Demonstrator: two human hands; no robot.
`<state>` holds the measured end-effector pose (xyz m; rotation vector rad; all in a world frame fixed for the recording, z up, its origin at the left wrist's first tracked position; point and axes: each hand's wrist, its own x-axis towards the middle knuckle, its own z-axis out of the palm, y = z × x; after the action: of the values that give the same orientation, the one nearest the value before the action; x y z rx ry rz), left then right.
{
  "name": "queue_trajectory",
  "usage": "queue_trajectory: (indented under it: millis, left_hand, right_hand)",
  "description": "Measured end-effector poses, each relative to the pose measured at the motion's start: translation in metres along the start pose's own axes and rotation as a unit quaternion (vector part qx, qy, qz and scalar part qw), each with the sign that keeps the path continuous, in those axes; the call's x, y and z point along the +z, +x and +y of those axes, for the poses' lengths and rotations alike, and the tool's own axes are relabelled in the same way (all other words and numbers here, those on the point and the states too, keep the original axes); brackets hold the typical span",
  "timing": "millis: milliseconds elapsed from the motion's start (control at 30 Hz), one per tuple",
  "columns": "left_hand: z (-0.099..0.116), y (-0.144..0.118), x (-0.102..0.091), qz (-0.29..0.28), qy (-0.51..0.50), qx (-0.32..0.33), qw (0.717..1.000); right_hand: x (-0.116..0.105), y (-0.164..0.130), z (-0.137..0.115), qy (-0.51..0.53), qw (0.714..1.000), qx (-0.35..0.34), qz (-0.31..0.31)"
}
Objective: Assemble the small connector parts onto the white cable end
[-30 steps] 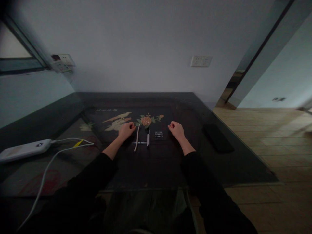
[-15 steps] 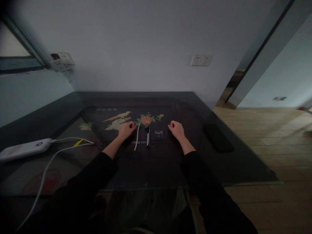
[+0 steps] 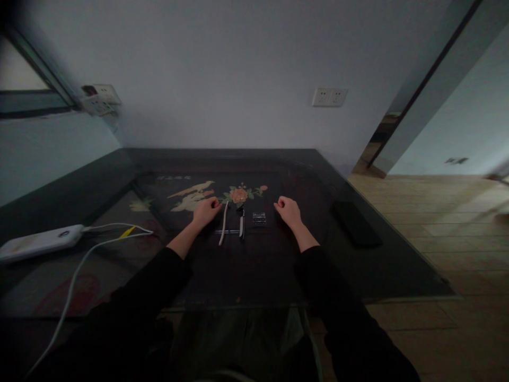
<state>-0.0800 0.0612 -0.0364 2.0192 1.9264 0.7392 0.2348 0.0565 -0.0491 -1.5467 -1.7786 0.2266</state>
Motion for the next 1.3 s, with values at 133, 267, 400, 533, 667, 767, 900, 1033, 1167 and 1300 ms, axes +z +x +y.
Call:
queue_trajectory:
  millis: [133, 267, 400, 533, 667, 767, 900, 1033, 1167, 1300]
  left_hand:
    - [-0.001, 0.001, 0.001, 0.004, -0.009, 0.003, 1.000]
    - [-0.003, 0.001, 0.001, 0.006, -0.027, 0.012, 1.000]
    - [-0.002, 0.002, 0.000, 0.016, -0.042, 0.022, 0.999]
    - [-0.001, 0.002, -0.001, 0.027, -0.051, 0.023, 0.998]
    - [0.000, 0.002, -0.001, 0.037, -0.063, 0.031, 0.997]
    - [0.003, 0.001, -0.002, 0.047, -0.076, 0.050, 0.995]
    - [0.013, -0.005, -0.004, 0.034, -0.087, 0.070, 0.993]
    - [0.027, -0.016, -0.007, 0.016, -0.083, 0.093, 0.992]
    - [0.044, -0.030, -0.009, -0.023, -0.048, 0.147, 0.988]
    - [0.061, -0.045, -0.011, -0.048, 0.013, 0.164, 0.985]
  right_hand:
    - [0.000, 0.000, 0.000, -0.005, 1.000, -0.001, -0.001]
    - [0.000, 0.000, 0.000, -0.010, 1.000, 0.001, -0.002]
    - [0.000, 0.000, 0.000, -0.012, 1.000, -0.002, -0.003]
    - [0.000, -0.001, -0.002, -0.014, 1.000, 0.000, -0.004]
    - [-0.001, -0.001, -0.004, -0.019, 1.000, 0.005, -0.010]
    - [-0.002, -0.002, -0.006, -0.021, 1.000, 0.005, -0.017]
    - [-0.002, -0.003, -0.009, -0.022, 1.000, 0.002, -0.021]
    - [-0.002, -0.004, -0.010, -0.017, 1.000, 0.007, -0.018]
    - [-0.002, -0.005, -0.010, 0.008, 1.000, 0.016, -0.018]
    - [-0.003, -0.006, -0.012, 0.012, 0.999, 0.034, -0.034]
